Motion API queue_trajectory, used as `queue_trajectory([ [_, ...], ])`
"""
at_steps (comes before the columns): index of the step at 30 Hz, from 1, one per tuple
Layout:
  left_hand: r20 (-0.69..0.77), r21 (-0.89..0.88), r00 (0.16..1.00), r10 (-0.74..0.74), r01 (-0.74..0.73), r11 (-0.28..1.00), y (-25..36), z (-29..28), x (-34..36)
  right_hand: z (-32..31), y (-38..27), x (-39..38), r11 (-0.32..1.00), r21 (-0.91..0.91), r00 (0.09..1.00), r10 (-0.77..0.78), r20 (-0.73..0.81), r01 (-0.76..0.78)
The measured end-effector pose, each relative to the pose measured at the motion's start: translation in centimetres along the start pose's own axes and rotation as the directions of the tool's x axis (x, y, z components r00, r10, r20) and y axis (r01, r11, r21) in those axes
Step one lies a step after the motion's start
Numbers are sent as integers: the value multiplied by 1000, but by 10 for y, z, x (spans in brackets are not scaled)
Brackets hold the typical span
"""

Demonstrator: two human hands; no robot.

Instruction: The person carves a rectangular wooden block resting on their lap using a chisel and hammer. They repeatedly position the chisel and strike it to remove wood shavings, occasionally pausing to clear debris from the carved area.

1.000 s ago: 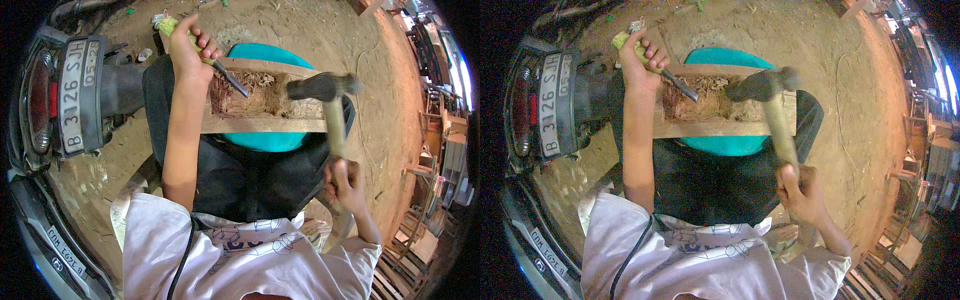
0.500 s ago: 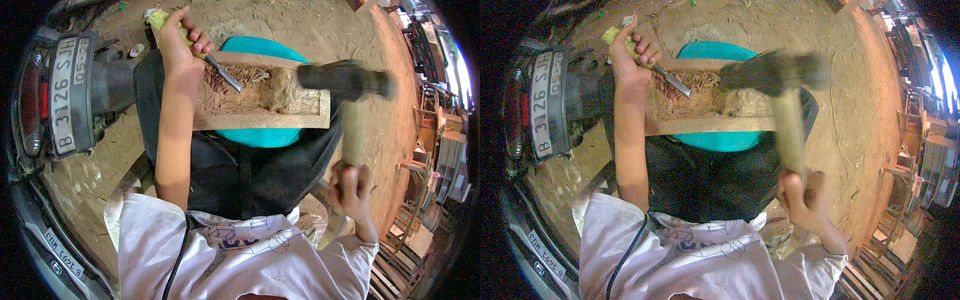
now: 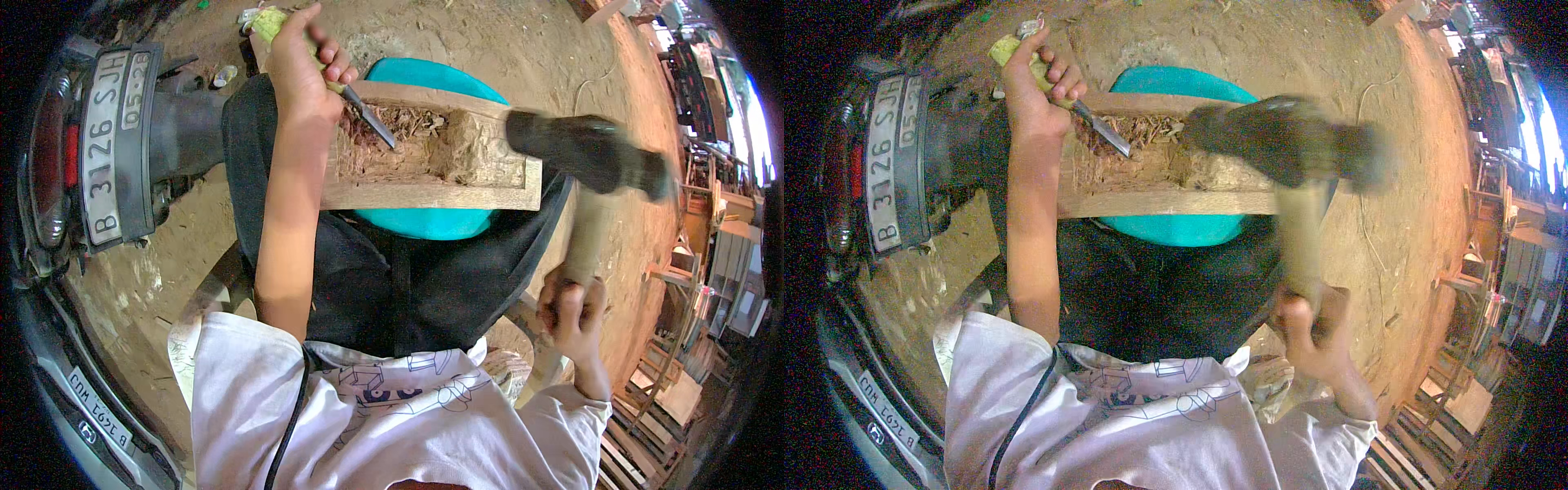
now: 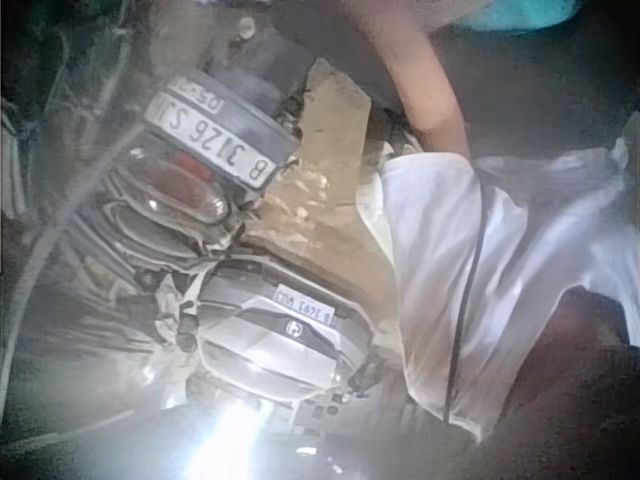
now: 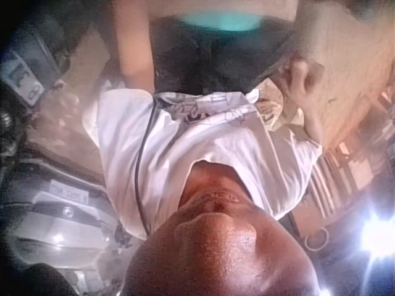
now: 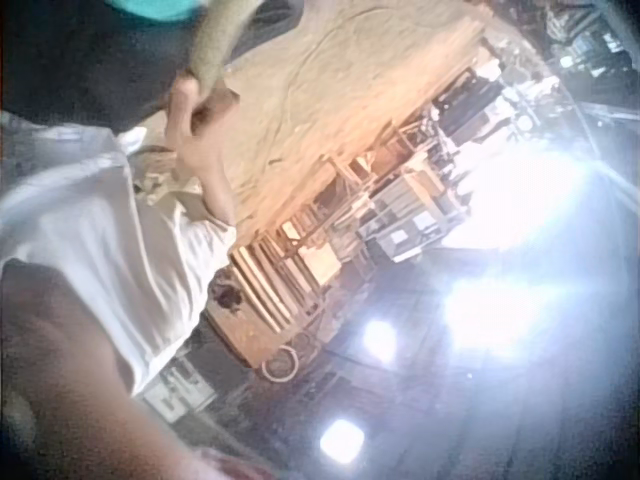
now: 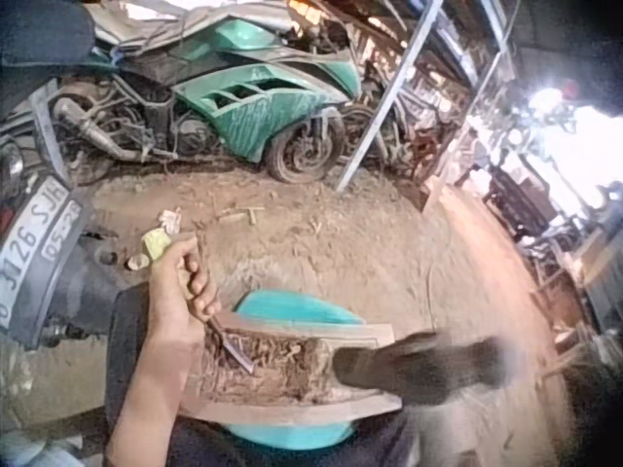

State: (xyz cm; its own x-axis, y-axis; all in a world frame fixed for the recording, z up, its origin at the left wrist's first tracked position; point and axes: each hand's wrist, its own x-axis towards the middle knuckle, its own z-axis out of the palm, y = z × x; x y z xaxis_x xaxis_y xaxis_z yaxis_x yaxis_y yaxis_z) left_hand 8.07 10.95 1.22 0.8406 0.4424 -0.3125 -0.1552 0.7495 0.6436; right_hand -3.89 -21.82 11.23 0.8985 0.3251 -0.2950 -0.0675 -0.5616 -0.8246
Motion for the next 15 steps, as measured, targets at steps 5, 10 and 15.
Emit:
queue_trajectory([
  [5,-3,-2,1000,-26,26,1000,1,4,-1,27,22,1,993,10,984,122,-130,-122],
  [10,43,-39,997,-66,67,997,-4,-3,6,18,4,9,879,62,865,450,220,-473],
  [15,20,10,1000,-7,7,1000,-1,0,2,5,-11,-1,995,94,998,29,-53,-24],
])
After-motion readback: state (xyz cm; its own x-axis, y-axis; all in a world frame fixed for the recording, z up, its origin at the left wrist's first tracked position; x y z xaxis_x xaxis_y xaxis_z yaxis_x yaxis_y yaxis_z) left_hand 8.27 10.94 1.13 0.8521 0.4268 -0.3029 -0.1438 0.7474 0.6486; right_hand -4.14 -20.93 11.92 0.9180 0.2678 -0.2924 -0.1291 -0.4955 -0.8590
